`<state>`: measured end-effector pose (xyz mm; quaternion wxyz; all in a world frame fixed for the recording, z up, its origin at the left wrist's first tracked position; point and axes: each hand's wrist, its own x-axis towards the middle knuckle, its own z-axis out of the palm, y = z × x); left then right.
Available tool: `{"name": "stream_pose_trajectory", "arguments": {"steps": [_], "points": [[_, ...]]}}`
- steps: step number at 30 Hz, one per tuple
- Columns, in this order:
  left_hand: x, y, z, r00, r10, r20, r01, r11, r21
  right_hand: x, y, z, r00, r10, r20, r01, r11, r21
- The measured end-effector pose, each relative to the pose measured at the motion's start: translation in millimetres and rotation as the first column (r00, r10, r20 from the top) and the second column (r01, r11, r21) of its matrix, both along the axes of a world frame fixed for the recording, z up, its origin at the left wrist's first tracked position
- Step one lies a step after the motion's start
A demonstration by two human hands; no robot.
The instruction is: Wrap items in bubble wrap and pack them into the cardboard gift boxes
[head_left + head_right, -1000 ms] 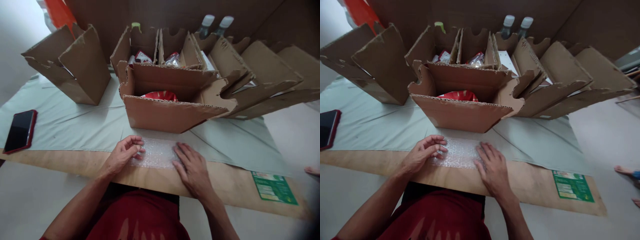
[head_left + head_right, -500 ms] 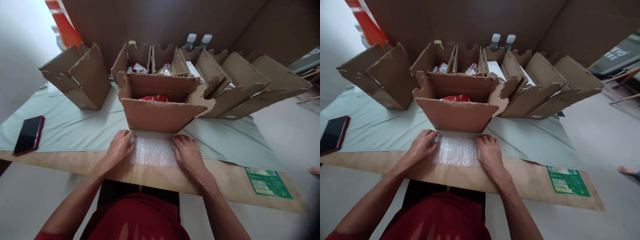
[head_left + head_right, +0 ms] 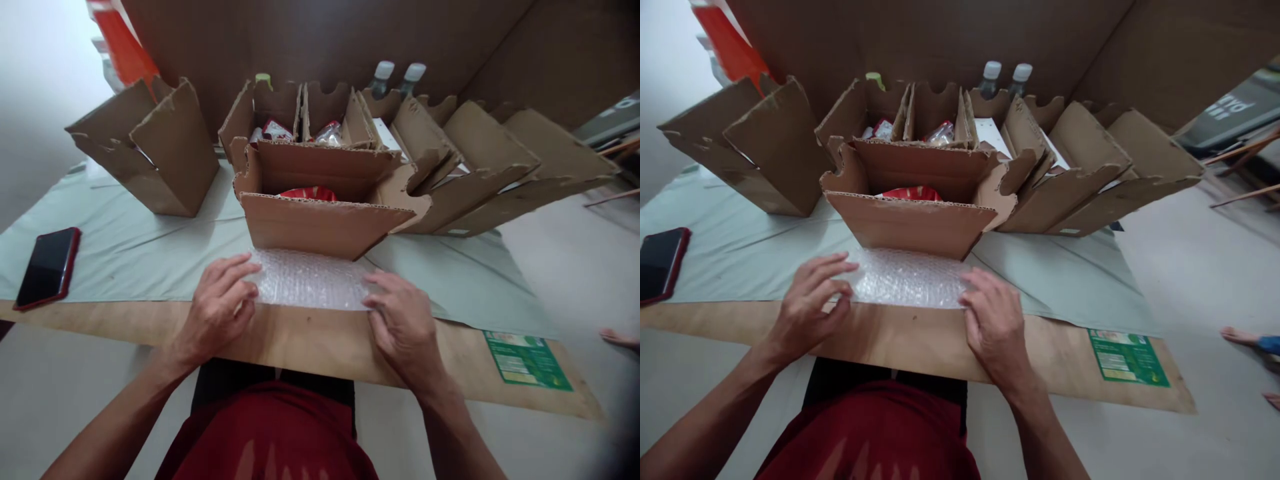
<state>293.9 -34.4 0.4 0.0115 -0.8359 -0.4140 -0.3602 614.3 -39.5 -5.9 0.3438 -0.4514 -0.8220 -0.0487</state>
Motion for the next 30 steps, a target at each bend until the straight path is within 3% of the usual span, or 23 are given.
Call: {"name": "stream_pose_trajectory", "arguments": {"steps": [2,4,8,10,12,15,18,21,24,27,30], "points": [[-7.5,-8.3,-17.1,0.989,-0.095,-0.111,0.078,0.985,-0.152,5.5,-9.1,-18.3,0.992,0.055,0.114,-0.045,0.995,-0.085],[-14.2,-15.3,-29.6,0.980,-0.152,-0.126,0.111,0.952,-0.284,13.7,-17.5,-33.3,0.982,0.093,0.166,-0.065,0.984,-0.164],[-10.0,-19.3,-24.9,0.995,-0.079,0.062,0.095,0.944,-0.315,18.8,-22.7,-34.1,0.995,-0.004,0.098,0.021,0.986,-0.168],[3.4,-14.5,-17.4,0.987,-0.071,0.146,0.114,0.945,-0.307,3.6,-17.3,-26.2,0.998,-0.017,0.063,0.026,0.988,-0.149],[20.0,-6.4,-15.4,0.974,-0.072,0.215,0.141,0.936,-0.323,-24.3,-9.1,-20.9,0.997,0.051,0.062,-0.040,0.986,-0.164],[38.7,7.8,-24.5,0.956,0.020,0.293,0.118,0.888,-0.445,-70.1,2.2,-23.4,0.969,0.201,0.141,-0.159,0.951,-0.264],[41.0,18.7,-36.4,0.932,0.183,0.312,0.041,0.805,-0.592,-83.9,6.4,-34.2,0.938,0.276,0.210,-0.193,0.918,-0.346],[34.0,23.7,-40.4,0.915,0.243,0.322,0.039,0.741,-0.670,-49.8,2.9,-46.4,0.956,0.189,0.225,-0.106,0.936,-0.335],[30.3,24.5,-40.0,0.921,0.216,0.325,0.072,0.724,-0.686,6.1,-3.3,-52.9,0.966,-0.056,0.251,0.120,0.961,-0.249],[32.8,22.7,-42.5,0.925,0.200,0.322,0.061,0.760,-0.647,40.4,-7.1,-49.3,0.941,-0.238,0.242,0.279,0.948,-0.153],[37.2,19.4,-47.7,0.937,0.147,0.315,0.032,0.865,-0.501,34.6,-1.4,-41.3,0.957,-0.202,0.207,0.230,0.965,-0.124]]}}
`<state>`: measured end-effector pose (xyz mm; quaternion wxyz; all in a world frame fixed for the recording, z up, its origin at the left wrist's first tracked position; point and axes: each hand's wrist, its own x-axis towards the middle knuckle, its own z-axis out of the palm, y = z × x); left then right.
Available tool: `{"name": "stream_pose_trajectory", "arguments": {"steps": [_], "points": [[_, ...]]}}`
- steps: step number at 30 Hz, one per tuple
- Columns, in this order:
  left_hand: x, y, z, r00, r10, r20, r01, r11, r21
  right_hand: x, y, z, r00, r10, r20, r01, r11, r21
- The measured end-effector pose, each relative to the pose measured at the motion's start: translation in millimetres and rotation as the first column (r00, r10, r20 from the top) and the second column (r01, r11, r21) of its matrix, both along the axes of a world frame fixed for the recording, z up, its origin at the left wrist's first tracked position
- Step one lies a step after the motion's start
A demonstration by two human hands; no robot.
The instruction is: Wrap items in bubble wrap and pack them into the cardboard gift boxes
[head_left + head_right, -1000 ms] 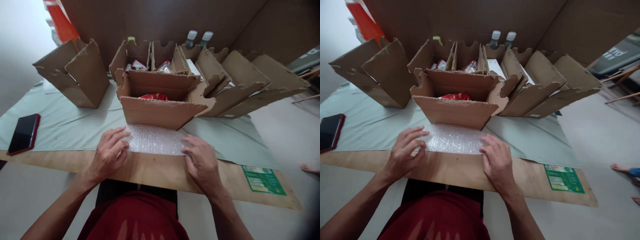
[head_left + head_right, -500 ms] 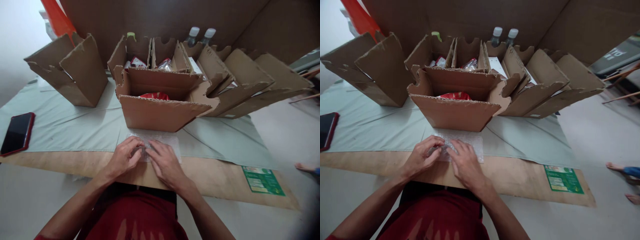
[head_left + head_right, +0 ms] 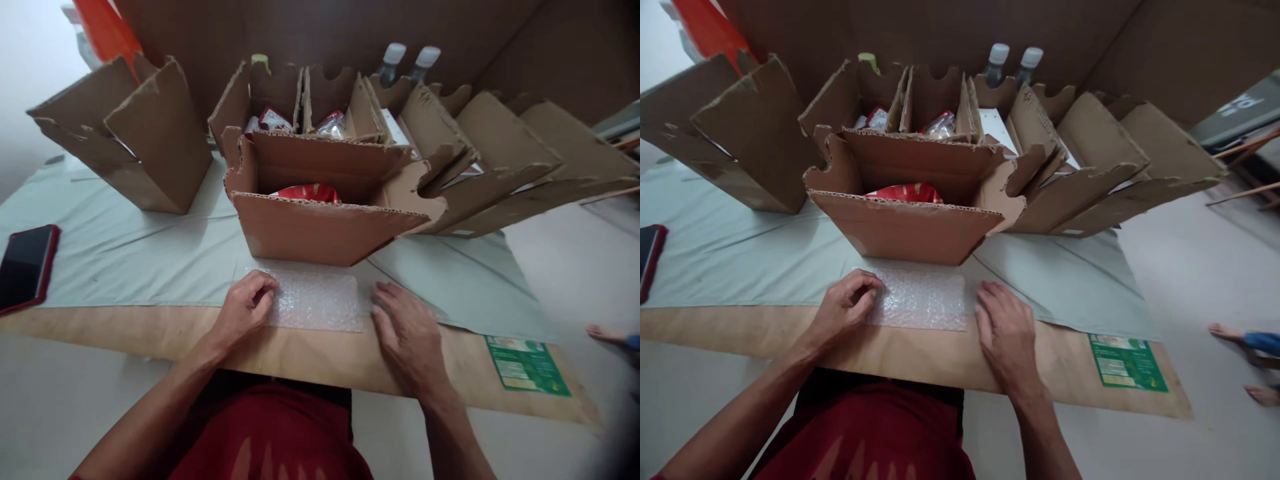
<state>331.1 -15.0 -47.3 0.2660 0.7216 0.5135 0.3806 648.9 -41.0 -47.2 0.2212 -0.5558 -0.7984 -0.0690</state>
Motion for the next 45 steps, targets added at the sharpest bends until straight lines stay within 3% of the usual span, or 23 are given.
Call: {"name": "stream_pose_trajectory", "arguments": {"steps": [4,8,20,30,33,35,37,39,41,42,45], "points": [[2.5,-0.6,-5.7,0.974,0.082,-0.210,-0.031,0.972,0.234,-35.0,23.5,2.8,0.995,0.098,-0.003,-0.098,0.994,-0.046],[2.2,3.6,-10.1,0.925,0.119,-0.361,-0.056,0.982,0.179,-51.1,41.5,-3.2,0.996,0.090,0.019,-0.087,0.990,-0.109],[4.2,5.2,-15.1,0.900,0.152,-0.408,-0.071,0.976,0.207,-56.4,37.2,2.9,0.994,0.060,0.087,-0.058,0.998,-0.031],[7.0,-2.9,-3.5,0.951,0.198,-0.237,-0.126,0.950,0.287,-53.5,30.9,9.9,0.997,0.079,0.009,-0.079,0.996,0.049],[10.3,-14.0,11.0,0.990,0.122,-0.068,-0.108,0.977,0.183,-54.2,26.9,14.1,0.992,0.113,-0.058,-0.106,0.988,0.115],[12.9,-25.4,21.0,0.994,0.064,0.091,-0.063,0.998,-0.011,-55.2,23.4,19.8,0.976,0.177,-0.127,-0.153,0.971,0.183],[14.7,-37.2,26.9,0.961,0.029,0.277,0.059,0.950,-0.306,-57.3,18.3,27.5,0.949,0.265,-0.169,-0.221,0.945,0.244],[15.0,-45.8,27.0,0.879,0.049,0.474,0.247,0.805,-0.540,-61.2,10.8,35.8,0.913,0.363,-0.185,-0.304,0.910,0.283],[13.8,-49.4,22.9,0.771,0.125,0.625,0.399,0.670,-0.626,-66.6,0.8,43.4,0.869,0.453,-0.199,-0.393,0.876,0.278],[12.9,-49.4,20.4,0.728,0.174,0.663,0.436,0.629,-0.643,-69.7,-4.9,46.6,0.844,0.493,-0.211,-0.437,0.860,0.263],[10.4,-45.7,16.3,0.687,0.278,0.671,0.438,0.578,-0.688,-78.7,-23.2,52.7,0.786,0.566,-0.249,-0.533,0.824,0.192]]}}
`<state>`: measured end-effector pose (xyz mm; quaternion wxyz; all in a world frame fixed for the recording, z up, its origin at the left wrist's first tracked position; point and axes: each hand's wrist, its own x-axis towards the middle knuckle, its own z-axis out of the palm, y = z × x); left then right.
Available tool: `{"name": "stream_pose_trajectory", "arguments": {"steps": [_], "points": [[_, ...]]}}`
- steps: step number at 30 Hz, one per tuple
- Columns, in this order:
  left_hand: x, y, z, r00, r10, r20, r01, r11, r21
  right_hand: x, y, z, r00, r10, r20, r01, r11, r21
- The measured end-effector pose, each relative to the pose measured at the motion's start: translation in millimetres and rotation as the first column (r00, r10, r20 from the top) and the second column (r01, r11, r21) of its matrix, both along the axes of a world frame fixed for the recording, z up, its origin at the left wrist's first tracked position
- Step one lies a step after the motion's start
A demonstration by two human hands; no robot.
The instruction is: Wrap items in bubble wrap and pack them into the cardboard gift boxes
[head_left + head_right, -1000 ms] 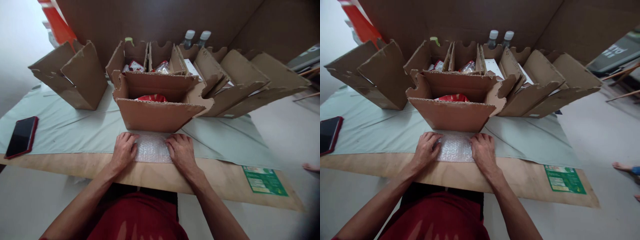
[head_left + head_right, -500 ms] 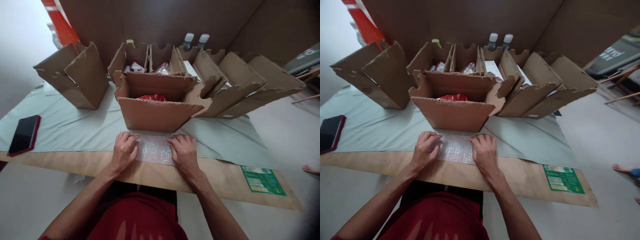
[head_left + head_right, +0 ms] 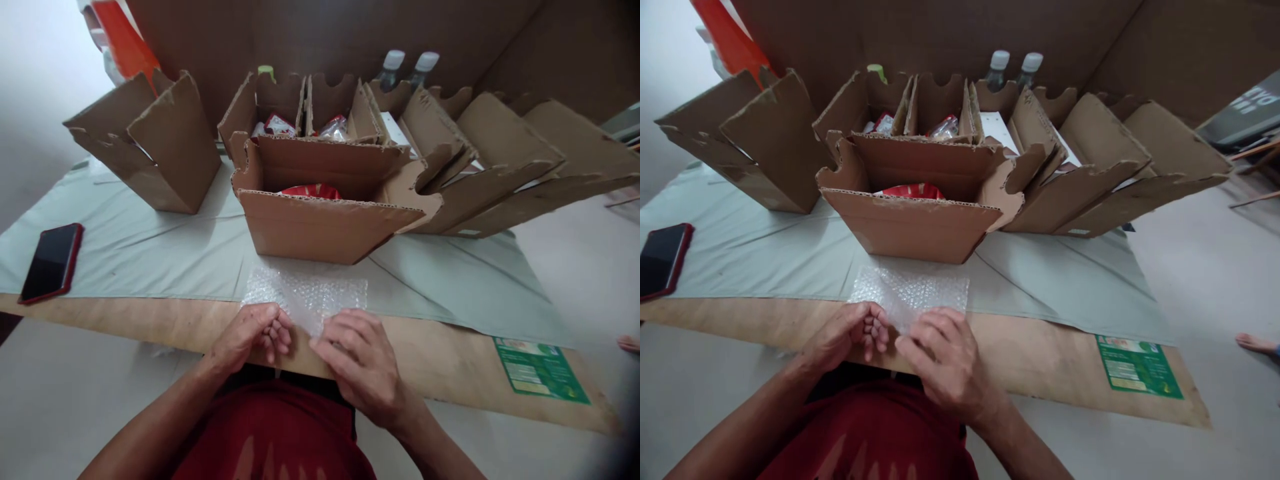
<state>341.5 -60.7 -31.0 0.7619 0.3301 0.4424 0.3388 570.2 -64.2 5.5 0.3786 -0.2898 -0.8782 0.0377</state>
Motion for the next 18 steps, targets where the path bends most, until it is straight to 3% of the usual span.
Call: {"name": "stream_pose_trajectory", "arguments": {"steps": [4,7,13,15,18], "points": [[1.2,4.1,4.4,0.996,0.002,-0.091,-0.003,1.000,-0.005,-9.7,-23.6,2.4,0.995,0.099,0.012,-0.097,0.988,-0.119],[3.0,3.1,7.9,0.990,0.036,-0.134,-0.035,0.999,0.006,-12.3,-36.2,5.4,0.982,0.191,-0.001,-0.184,0.944,-0.274],[-10.9,-9.1,-0.1,0.977,0.144,-0.159,-0.132,0.988,0.080,9.8,-32.8,8.8,0.936,0.350,0.017,-0.268,0.746,-0.610],[-19.8,-17.4,-5.8,0.979,0.142,-0.149,-0.126,0.985,0.117,20.8,-23.2,3.9,0.970,0.244,0.014,-0.181,0.756,-0.629],[-29.2,-31.0,-11.6,0.983,0.115,-0.140,-0.086,0.977,0.196,28.3,-3.0,-10.2,0.987,-0.067,0.146,0.137,0.826,-0.547]]}}
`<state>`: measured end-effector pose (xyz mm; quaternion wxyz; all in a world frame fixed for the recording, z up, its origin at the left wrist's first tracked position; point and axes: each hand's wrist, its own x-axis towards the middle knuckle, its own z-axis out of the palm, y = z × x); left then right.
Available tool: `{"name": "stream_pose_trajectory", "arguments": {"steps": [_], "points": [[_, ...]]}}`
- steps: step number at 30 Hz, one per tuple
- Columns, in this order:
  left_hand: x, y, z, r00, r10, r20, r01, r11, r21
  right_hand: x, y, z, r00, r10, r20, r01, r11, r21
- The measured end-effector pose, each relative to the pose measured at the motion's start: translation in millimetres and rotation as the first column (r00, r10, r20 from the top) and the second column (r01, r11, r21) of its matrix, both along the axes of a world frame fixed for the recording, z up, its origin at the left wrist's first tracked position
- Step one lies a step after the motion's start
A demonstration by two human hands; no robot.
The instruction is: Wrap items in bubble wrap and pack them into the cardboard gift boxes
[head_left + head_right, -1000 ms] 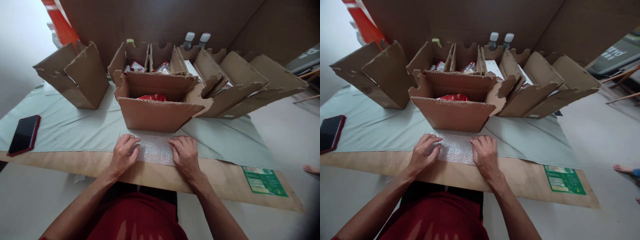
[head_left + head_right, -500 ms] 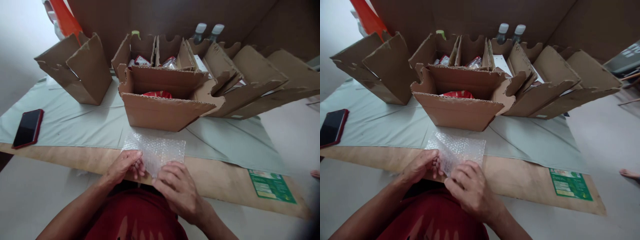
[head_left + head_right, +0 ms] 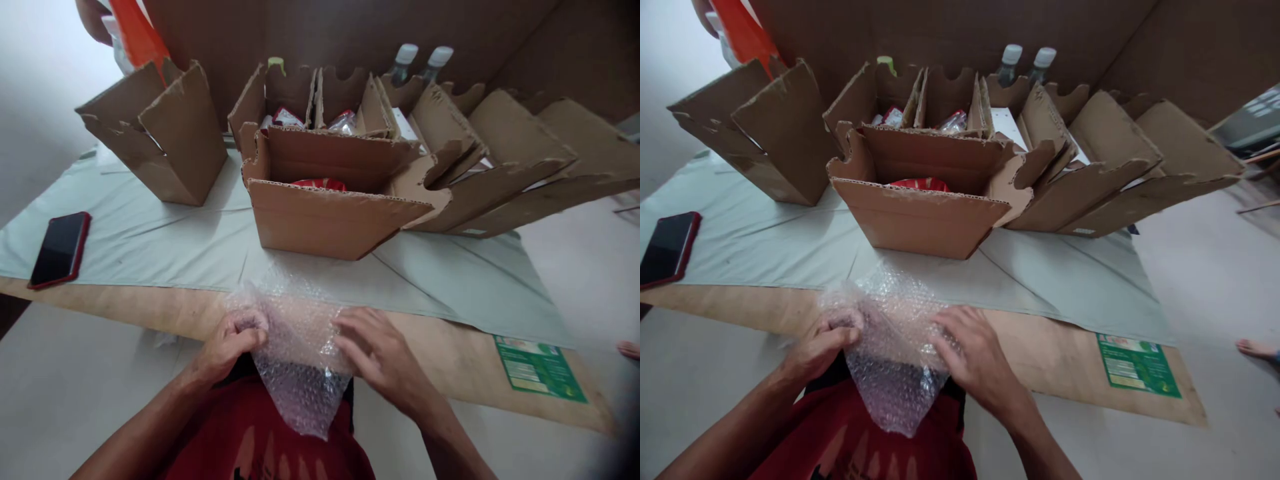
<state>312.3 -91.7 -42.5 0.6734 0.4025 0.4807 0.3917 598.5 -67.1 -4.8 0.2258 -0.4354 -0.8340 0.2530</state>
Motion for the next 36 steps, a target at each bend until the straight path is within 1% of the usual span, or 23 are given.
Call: {"name": "stream_pose_trajectory", "arguments": {"steps": [1,2,3,5,7,10,12,14,17,20,23,25,29,36], "points": [[-1.2,-3.8,-0.2,1.000,-0.016,-0.015,0.017,0.999,0.037,-1.1,7.4,-5.8,0.994,-0.079,0.079,0.076,0.996,0.041],[-1.5,-7.0,0.5,0.999,-0.028,-0.036,0.030,0.997,0.071,-4.0,14.6,-11.8,0.978,-0.137,0.159,0.125,0.989,0.081],[-1.0,-9.4,2.2,0.998,-0.036,-0.059,0.042,0.994,0.099,-8.4,21.3,-17.7,0.958,-0.172,0.228,0.149,0.982,0.118],[1.1,-12.4,7.1,0.994,-0.039,-0.106,0.054,0.989,0.140,-19.6,31.3,-28.3,0.931,-0.210,0.298,0.158,0.969,0.190],[2.5,-13.3,11.7,0.990,-0.027,-0.135,0.049,0.986,0.162,-30.1,35.9,-36.4,0.931,-0.224,0.289,0.159,0.960,0.232],[-0.5,-12.9,13.2,0.990,-0.009,-0.143,0.034,0.985,0.172,-37.2,34.0,-42.3,0.959,-0.214,0.185,0.171,0.959,0.224],[-5.7,-12.2,10.0,0.990,-0.006,-0.140,0.031,0.984,0.177,-35.8,29.2,-42.2,0.972,-0.220,0.080,0.201,0.960,0.197],[-11.5,-11.4,4.9,0.992,0.006,-0.129,0.018,0.984,0.180,-31.7,23.1,-39.8,0.968,-0.248,-0.046,0.252,0.957,0.147],[-18.5,-8.7,-2.3,0.991,0.070,-0.116,-0.052,0.987,0.153,-25.9,12.9,-35.5,0.914,-0.335,-0.230,0.349,0.937,0.023],[-22.1,-3.5,-5.0,0.981,0.166,-0.096,-0.157,0.984,0.088,-23.6,4.4,-35.7,0.842,-0.414,-0.347,0.402,0.909,-0.108],[-21.5,3.0,-2.3,0.959,0.267,-0.091,-0.263,0.963,0.055,-23.6,0.4,-40.3,0.804,-0.460,-0.378,0.401,0.888,-0.227],[-19.4,7.3,0.9,0.945,0.319,-0.069,-0.317,0.948,0.045,-23.8,0.3,-43.1,0.793,-0.483,-0.372,0.404,0.873,-0.271],[-14.6,14.0,6.0,0.931,0.366,0.002,-0.366,0.931,-0.008,-24.0,3.4,-41.8,0.795,-0.503,-0.338,0.428,0.861,-0.274],[-12.9,21.4,9.8,0.918,0.397,-0.009,-0.397,0.917,-0.045,-24.3,8.5,-35.2,0.813,-0.492,-0.311,0.414,0.864,-0.285]]}}
